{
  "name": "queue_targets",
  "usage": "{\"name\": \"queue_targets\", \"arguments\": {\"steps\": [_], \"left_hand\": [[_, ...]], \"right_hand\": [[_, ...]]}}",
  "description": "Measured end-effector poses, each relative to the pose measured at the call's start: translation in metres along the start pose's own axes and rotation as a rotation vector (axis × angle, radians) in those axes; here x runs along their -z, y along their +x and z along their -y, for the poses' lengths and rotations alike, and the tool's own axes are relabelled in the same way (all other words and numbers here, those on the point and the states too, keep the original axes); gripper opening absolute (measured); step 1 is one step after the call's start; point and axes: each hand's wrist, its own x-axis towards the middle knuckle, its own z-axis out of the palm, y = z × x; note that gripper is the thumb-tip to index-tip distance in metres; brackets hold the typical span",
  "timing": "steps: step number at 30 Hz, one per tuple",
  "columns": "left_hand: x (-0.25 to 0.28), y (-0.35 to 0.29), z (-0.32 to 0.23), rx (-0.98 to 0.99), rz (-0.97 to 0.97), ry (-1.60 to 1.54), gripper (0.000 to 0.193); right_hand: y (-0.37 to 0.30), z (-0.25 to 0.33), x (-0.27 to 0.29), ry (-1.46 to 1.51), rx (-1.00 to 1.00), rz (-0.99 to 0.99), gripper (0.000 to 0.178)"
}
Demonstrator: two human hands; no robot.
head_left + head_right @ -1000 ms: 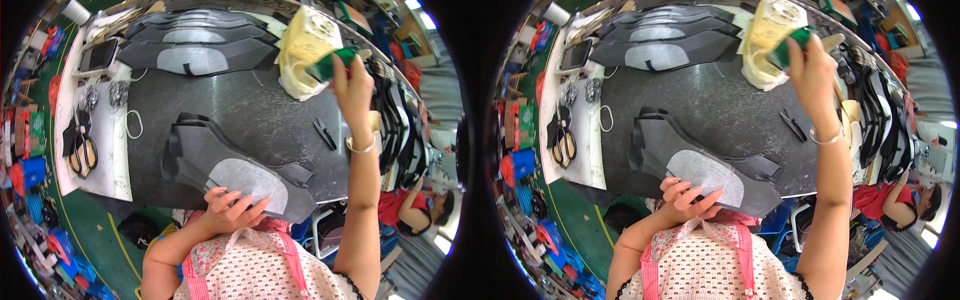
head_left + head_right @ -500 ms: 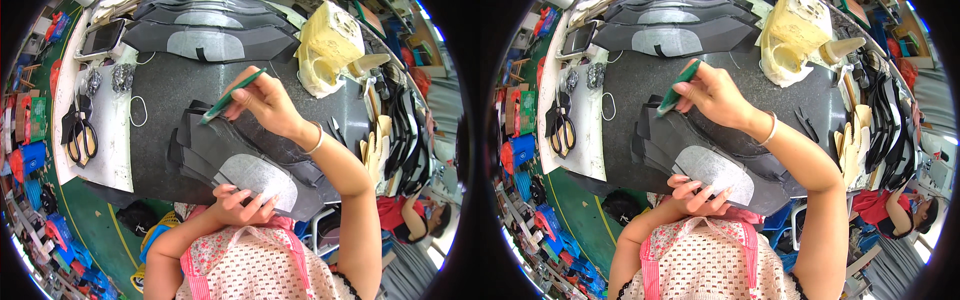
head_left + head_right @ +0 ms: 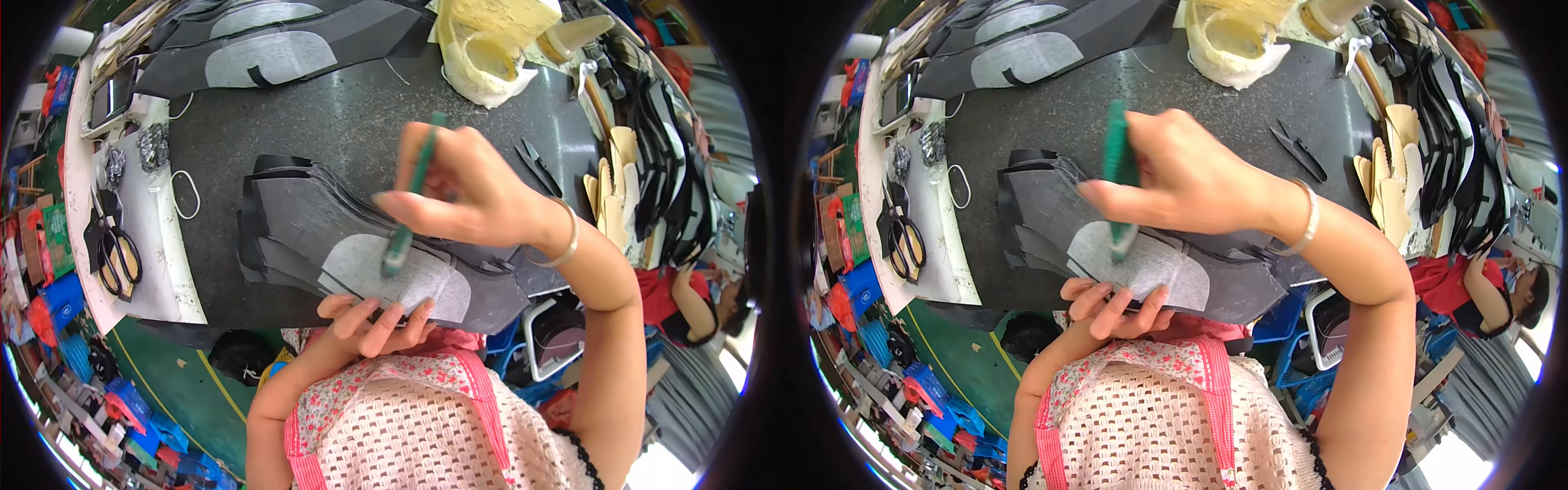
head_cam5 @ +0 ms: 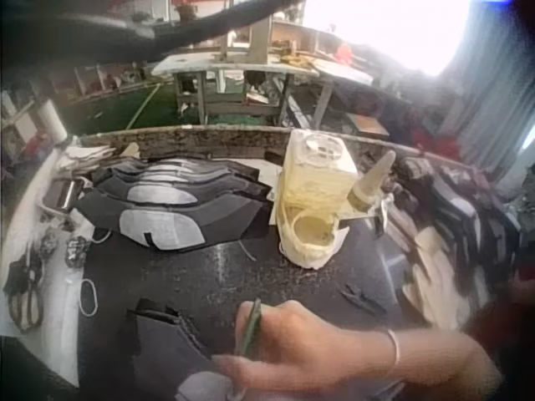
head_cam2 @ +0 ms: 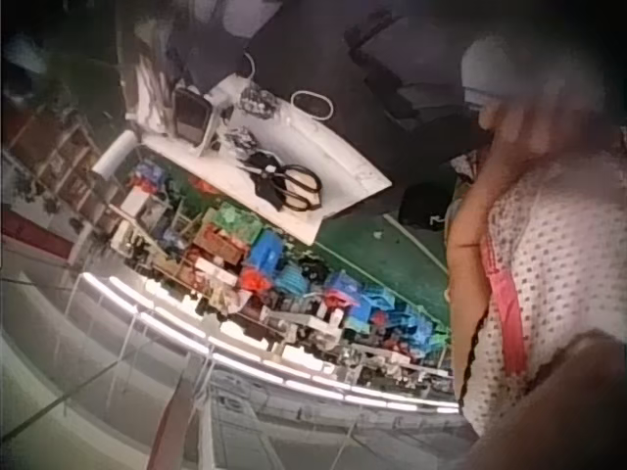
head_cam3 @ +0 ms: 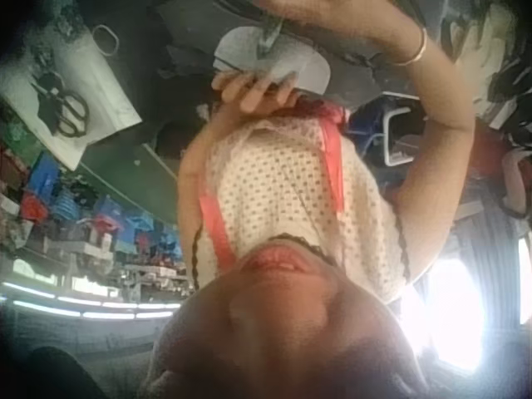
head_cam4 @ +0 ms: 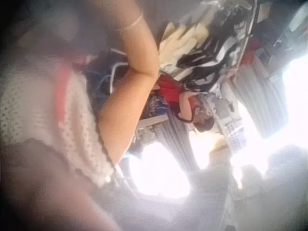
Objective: The person applies glue to shoe components one by one using a green applicator tool and stacks them on the workbench, then picks up and arranges shoe upper pieces by hand.
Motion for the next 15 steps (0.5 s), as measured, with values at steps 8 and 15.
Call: {"name": "queue_targets", "arguments": {"steps": [8, 15], "left_hand": [[-0.001, -0.002, 0.0, -0.046, -0.018, 0.01, 0.028], [-0.003, 0.0, 0.002, -0.057, -0.082, -0.07, 0.026]], "right_hand": [[-0.086, -0.028, 0.001, 0.288, 0.135, -0.193, 0.023], [-0.13, -0.043, 0.033, 0.175, -0.504, 0.008, 0.022]]}}
